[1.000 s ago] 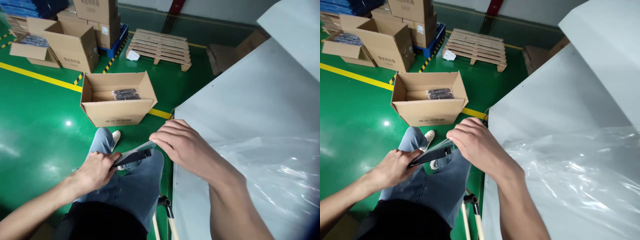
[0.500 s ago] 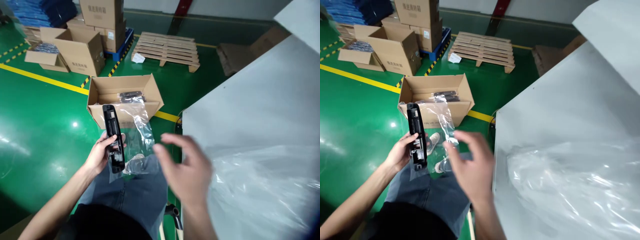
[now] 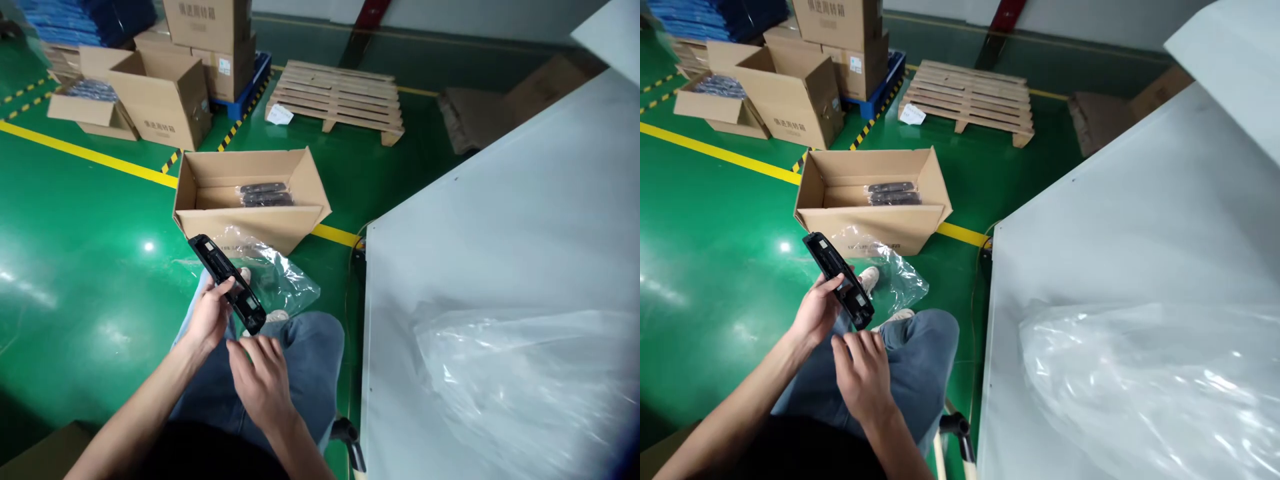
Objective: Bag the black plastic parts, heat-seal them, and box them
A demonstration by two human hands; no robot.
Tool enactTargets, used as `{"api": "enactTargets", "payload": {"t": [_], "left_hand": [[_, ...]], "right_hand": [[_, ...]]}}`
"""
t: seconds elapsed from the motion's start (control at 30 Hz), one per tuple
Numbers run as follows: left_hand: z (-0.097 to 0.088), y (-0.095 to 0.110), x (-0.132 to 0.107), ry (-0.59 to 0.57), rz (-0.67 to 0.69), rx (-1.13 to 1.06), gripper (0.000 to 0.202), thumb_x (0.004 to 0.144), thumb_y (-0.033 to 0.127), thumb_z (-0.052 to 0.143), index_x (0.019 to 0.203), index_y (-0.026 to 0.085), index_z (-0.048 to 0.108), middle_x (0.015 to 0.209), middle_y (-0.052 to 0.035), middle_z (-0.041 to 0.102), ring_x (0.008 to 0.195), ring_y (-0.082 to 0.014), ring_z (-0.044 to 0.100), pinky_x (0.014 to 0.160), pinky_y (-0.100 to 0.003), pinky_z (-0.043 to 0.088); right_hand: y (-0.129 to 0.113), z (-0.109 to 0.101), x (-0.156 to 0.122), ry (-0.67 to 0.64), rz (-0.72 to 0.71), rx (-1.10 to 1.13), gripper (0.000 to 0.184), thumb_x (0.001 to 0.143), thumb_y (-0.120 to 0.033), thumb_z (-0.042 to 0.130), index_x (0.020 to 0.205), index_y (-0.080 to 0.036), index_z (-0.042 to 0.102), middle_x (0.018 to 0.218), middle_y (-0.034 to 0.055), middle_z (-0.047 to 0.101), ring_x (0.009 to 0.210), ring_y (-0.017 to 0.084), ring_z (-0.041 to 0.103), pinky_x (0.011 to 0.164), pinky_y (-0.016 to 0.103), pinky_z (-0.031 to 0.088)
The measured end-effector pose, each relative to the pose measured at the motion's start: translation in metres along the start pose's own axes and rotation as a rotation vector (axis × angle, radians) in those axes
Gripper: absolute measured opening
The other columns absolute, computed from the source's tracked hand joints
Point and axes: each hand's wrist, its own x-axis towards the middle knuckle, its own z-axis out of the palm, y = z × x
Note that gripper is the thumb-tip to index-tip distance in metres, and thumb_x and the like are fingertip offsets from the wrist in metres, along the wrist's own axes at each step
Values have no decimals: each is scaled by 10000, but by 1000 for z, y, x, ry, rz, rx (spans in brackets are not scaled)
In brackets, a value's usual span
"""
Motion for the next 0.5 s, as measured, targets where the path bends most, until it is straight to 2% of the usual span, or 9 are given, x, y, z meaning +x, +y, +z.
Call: {"api": "enactTargets", "payload": {"t": [0.1, 0.2, 0.33, 0.5], "left_hand": [[5, 11, 12, -23, 14, 47, 452, 672, 294, 937, 1032, 184, 686, 1036, -43, 756, 929, -196, 728, 795, -283, 553], [15, 33, 29, -80, 47, 124, 515, 663, 295, 945, 1099, 184, 695, 1079, -55, 755, 869, -190, 726, 737, -287, 582], [42, 71, 57, -185, 94, 209, 491, 656, 229, 931, 1078, 167, 689, 1056, -70, 761, 810, -179, 725, 715, -282, 609], [84, 116, 108, -313, 172, 273, 470, 654, 135, 891, 1068, 173, 671, 962, -52, 751, 826, -214, 755, 693, -275, 617]], "right_hand": [[4, 2, -12, 45, 55, 68, 135, 988, -138, 648, 1056, -207, 742, 814, 13, 706, 759, 171, 621, 782, 369, 438], [24, 5, -28, 38, 143, 87, 177, 1015, -129, 597, 1045, -221, 744, 805, 7, 723, 759, 161, 665, 828, 349, 465], [75, 5, -53, -39, 219, 3, 260, 1069, -176, 499, 996, -234, 742, 771, 2, 740, 721, 162, 699, 779, 325, 487], [151, 3, -91, -100, 309, -120, 305, 1076, -289, 483, 1081, -247, 785, 917, 43, 824, 786, 205, 780, 728, 316, 577]]}}
